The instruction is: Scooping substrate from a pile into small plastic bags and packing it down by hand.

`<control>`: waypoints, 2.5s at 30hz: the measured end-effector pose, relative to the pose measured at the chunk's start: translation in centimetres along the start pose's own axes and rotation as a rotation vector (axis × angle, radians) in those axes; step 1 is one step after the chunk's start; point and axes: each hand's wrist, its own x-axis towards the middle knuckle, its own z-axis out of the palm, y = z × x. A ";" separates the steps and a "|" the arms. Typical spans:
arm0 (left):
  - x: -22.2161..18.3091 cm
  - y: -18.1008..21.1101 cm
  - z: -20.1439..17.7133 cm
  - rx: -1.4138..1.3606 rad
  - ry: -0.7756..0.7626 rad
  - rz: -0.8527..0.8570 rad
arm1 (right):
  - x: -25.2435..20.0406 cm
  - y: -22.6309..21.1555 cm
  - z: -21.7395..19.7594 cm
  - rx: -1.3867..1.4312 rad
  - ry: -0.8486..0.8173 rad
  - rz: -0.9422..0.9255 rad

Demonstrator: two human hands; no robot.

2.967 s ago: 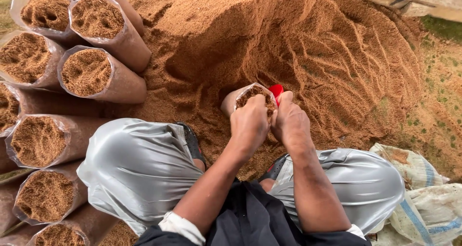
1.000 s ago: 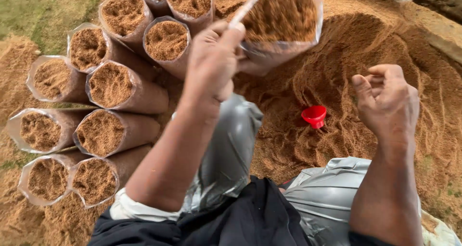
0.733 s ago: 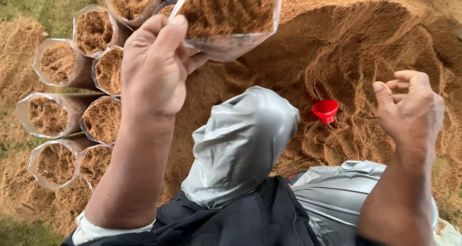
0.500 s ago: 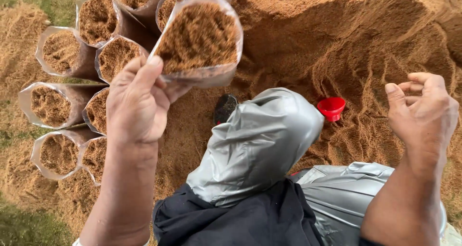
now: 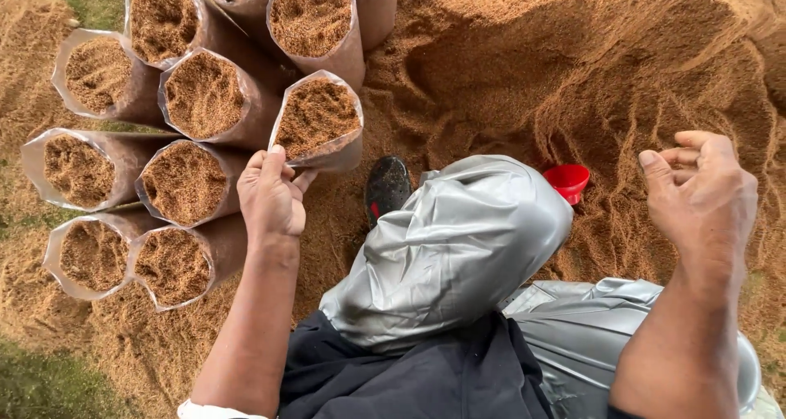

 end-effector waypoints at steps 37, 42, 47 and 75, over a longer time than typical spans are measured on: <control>0.8 -0.6 5.4 -0.249 0.368 -0.285 | 0.5 -1.5 0.8 -0.037 -0.161 0.064; 1.5 -1.7 5.6 -0.244 0.389 -0.403 | 0.3 -1.8 0.5 0.018 -0.152 0.043; 1.6 -1.1 5.6 -0.315 0.404 -0.405 | 0.3 -1.5 0.5 0.019 -0.150 0.050; 2.0 1.4 4.7 -0.244 0.378 -0.303 | 0.9 -2.2 0.6 0.038 -0.248 0.118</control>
